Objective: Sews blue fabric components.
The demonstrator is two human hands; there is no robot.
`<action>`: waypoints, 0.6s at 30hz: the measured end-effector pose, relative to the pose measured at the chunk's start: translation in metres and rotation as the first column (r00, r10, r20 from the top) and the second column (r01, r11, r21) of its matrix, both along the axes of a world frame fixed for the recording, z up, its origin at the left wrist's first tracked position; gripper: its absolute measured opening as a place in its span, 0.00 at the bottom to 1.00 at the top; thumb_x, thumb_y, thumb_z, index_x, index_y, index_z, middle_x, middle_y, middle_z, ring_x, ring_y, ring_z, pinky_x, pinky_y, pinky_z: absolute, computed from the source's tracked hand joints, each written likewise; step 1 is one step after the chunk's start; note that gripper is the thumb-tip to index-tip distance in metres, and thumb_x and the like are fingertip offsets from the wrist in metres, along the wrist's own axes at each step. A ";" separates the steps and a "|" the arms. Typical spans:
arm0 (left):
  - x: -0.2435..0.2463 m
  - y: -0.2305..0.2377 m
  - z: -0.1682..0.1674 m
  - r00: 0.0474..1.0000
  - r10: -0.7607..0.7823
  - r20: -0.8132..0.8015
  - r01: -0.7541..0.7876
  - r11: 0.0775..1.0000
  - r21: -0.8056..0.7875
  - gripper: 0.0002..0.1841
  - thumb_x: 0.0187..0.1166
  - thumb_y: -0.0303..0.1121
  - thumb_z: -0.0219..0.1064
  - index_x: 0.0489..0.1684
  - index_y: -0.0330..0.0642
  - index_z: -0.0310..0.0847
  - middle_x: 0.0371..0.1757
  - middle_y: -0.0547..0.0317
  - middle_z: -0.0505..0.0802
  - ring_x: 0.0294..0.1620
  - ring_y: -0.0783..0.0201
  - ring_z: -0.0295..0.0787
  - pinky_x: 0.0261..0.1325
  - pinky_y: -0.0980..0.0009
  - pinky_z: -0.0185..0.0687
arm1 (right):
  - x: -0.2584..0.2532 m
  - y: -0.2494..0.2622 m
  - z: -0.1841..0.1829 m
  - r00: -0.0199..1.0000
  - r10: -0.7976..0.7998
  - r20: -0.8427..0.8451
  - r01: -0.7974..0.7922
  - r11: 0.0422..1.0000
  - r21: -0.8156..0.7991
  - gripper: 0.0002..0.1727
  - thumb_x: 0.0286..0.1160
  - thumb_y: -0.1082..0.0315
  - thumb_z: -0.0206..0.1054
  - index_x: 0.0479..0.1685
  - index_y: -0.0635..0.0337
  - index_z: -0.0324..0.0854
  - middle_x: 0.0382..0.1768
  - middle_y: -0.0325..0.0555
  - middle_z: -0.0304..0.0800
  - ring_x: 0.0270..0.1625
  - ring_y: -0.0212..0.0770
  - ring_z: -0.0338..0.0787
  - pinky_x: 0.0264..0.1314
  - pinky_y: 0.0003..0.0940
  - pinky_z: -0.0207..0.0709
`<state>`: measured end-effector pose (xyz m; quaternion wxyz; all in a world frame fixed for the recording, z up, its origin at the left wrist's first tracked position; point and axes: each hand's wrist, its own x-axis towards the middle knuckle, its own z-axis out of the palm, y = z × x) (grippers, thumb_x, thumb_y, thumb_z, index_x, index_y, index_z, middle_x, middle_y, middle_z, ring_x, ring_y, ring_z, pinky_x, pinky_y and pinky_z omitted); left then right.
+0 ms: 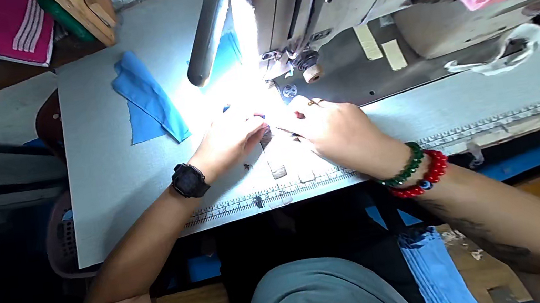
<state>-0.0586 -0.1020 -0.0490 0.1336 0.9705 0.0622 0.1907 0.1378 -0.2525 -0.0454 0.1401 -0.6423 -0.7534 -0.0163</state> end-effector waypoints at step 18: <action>0.074 0.041 0.056 0.715 0.667 -0.209 -0.698 0.671 -0.249 0.29 0.78 0.38 0.70 0.74 0.27 0.74 0.74 0.28 0.81 0.80 0.37 0.74 0.82 0.41 0.64 | -0.008 -0.061 0.009 0.957 -0.152 -0.246 0.137 0.987 -0.079 0.20 0.81 0.49 0.64 0.53 0.55 0.90 0.36 0.50 0.91 0.35 0.51 0.92 0.33 0.52 0.84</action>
